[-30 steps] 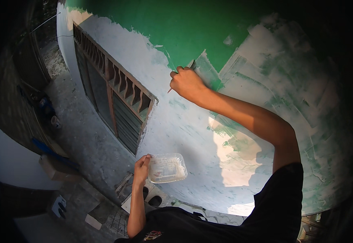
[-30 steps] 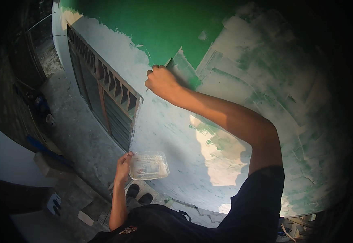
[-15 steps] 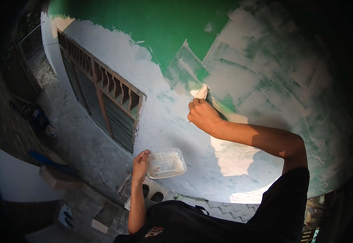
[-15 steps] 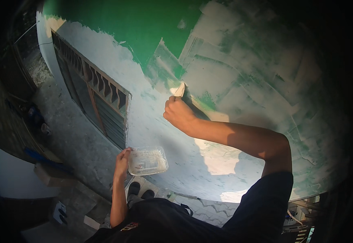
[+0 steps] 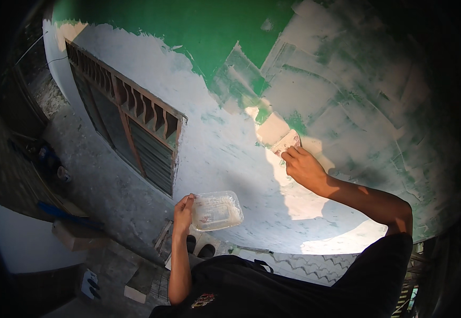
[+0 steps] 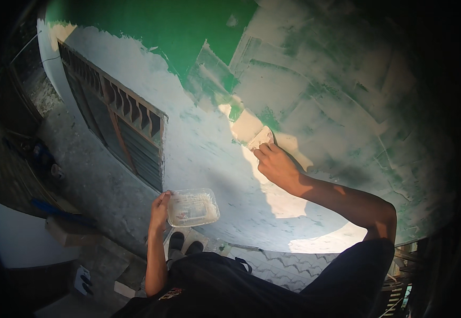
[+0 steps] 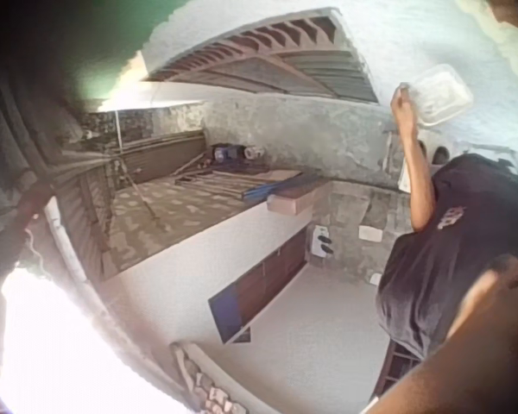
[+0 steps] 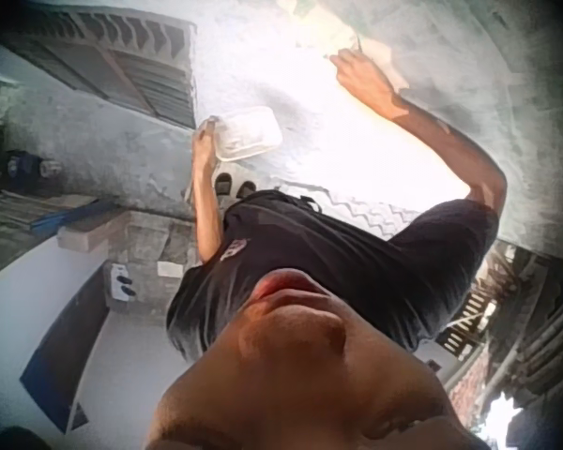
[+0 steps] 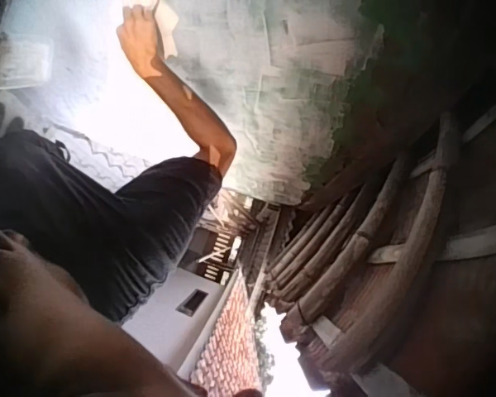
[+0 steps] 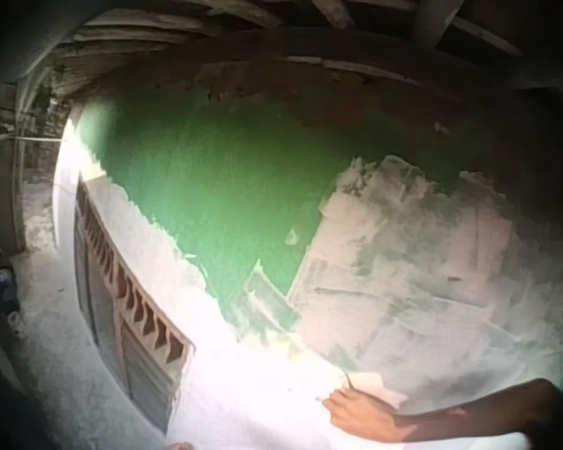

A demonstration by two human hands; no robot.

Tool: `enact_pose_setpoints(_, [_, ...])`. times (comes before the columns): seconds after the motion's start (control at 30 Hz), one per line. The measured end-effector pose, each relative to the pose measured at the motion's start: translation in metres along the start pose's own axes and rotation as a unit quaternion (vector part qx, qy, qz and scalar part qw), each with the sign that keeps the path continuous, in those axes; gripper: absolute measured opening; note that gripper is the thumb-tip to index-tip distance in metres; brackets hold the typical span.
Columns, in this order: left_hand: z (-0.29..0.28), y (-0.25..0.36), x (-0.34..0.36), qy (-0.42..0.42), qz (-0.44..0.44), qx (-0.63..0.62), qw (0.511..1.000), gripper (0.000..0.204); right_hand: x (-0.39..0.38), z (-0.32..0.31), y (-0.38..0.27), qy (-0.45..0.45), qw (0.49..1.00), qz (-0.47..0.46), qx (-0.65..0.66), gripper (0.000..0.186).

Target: Applying and smoothing plaster or filler on an exterior wall using a putty knife and a plastic container.

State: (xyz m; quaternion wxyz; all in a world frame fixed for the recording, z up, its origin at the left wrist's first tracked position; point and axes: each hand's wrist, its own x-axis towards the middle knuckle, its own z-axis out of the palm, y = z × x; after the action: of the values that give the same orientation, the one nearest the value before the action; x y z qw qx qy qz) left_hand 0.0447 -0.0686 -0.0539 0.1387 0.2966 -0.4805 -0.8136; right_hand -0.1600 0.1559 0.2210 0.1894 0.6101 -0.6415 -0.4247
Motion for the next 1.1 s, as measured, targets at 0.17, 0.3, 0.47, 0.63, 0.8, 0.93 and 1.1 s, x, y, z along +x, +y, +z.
enact_pose_setpoints(0.17, [0.001, 0.004, 0.0, 0.002, 0.009, 0.006, 1.0, 0.032, 0.014, -0.03, -0.01, -0.057, 0.991, 0.026, 0.119, 0.016])
enact_pose_setpoints(0.3, [0.005, 0.012, 0.0, -0.018, 0.018, 0.014, 1.0, 0.032, 0.057, -0.037, 0.001, 0.072, 0.986, 0.046, 0.141, 0.013])
enact_pose_setpoints(0.47, [0.006, 0.007, 0.007, -0.037, 0.002, 0.009, 0.999, 0.032, 0.096, -0.026, 0.012, 0.055, 0.995, 0.044, 0.076, 0.011])
enact_pose_setpoints(0.63, [0.01, 0.009, 0.005, -0.031, -0.013, 0.006, 0.999, 0.033, 0.06, -0.004, 0.018, 0.044, 0.997, 0.055, 0.036, 0.007])
enact_pose_setpoints(0.8, [0.011, 0.001, 0.016, -0.055, -0.018, 0.027, 0.998, 0.033, 0.004, -0.002, 0.004, 0.002, 0.994, 0.081, 0.079, 0.008])
enact_pose_setpoints(0.93, [0.031, 0.011, 0.022, -0.101, -0.026, 0.061, 0.993, 0.034, -0.038, -0.006, -0.007, -0.049, 0.986, 0.109, 0.12, 0.015])
enact_pose_setpoints(1.1, [0.052, 0.009, 0.024, -0.152, -0.026, 0.074, 0.985, 0.034, -0.076, -0.008, -0.016, -0.039, 0.975, 0.129, 0.179, 0.015])
